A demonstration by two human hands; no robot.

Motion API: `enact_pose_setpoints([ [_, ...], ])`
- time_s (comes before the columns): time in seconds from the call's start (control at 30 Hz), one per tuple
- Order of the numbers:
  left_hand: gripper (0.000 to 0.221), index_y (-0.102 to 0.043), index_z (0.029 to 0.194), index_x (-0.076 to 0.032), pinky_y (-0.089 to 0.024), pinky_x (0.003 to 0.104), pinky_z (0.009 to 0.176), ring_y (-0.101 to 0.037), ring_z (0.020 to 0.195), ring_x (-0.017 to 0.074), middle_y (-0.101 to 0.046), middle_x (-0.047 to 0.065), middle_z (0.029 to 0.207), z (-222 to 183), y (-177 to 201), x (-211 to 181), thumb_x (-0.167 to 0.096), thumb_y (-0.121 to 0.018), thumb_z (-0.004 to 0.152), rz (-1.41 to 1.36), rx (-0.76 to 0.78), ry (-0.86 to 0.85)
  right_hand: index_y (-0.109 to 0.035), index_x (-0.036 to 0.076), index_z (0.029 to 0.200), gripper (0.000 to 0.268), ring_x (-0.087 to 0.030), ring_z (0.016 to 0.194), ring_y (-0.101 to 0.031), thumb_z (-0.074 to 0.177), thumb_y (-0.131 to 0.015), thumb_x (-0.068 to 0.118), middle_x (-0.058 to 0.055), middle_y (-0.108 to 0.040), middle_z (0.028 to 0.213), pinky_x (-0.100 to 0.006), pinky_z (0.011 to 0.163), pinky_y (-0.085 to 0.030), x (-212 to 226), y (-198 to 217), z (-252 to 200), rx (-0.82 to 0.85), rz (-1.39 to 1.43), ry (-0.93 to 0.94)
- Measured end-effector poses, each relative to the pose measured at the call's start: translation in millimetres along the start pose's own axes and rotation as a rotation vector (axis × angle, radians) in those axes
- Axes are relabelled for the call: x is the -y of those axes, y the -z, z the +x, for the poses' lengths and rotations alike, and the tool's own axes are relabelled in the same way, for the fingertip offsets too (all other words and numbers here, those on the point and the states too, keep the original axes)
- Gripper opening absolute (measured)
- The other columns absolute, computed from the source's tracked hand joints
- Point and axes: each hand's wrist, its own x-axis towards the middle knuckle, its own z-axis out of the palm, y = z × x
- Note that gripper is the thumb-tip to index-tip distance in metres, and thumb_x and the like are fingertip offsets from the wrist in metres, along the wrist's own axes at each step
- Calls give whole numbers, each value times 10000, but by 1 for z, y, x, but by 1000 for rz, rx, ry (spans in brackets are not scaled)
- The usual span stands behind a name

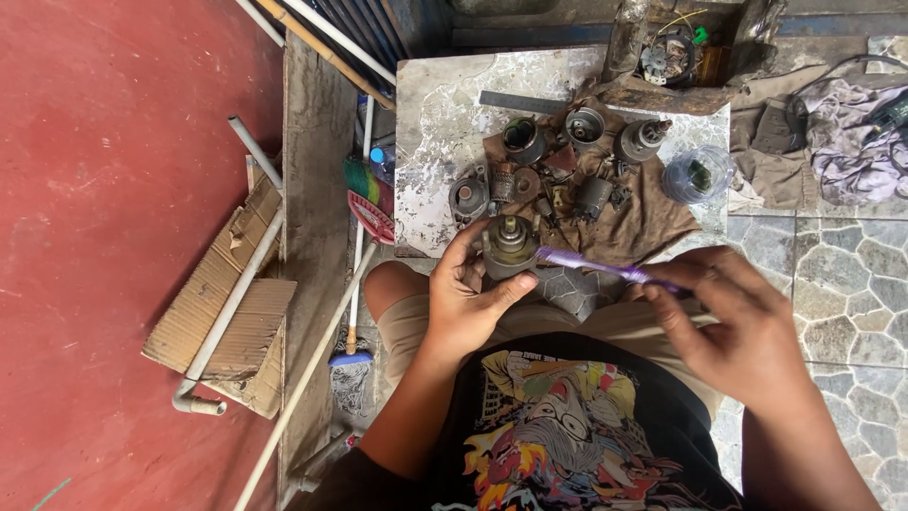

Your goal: Cleaning and inspecting various small metal components of a motor using a toothbrush and manual manipulation.

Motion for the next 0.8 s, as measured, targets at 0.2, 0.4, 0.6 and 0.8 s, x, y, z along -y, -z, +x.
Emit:
enact_pose_setpoints([
  [0.2,683,-432,1335,-58,-587,387,1003,-681,1128,249,-634,79,1195,1,6,18,-114,-870,814,-218,112,-50,-718,-75,1084,134,-284,929,-687,978,-704,6,-179,-712,1044,-364,850,-563,16,4,13,-111,30,-123],
  [0.4,598,-465,1348,-41,-623,348,561,-676,830,179,-582,-36,1007,-1,9,20,-203,-816,893,-295,145,37,-722,-49,1130,201,-224,825,-677,957,-690,46,-160,-718,1012,-319,754,-586,13,-7,14,-97,101,-12],
  [0.6,467,-514,1340,-45,-574,430,939,-660,1115,251,-674,91,1222,0,9,21,-244,-736,981,-261,233,-71,-723,-16,1135,198,-248,872,-702,950,-706,52,-153,-712,1044,-353,785,-620,-1,-15,15,-67,118,-50],
  [0.8,515,-427,1483,28,-585,471,995,-645,1196,346,-605,314,1343,-3,4,17,-290,-533,1092,-700,286,209,-704,-34,1109,154,-223,864,-661,977,-688,43,-155,-705,1047,-325,781,-574,5,-15,18,-148,130,-17],
])
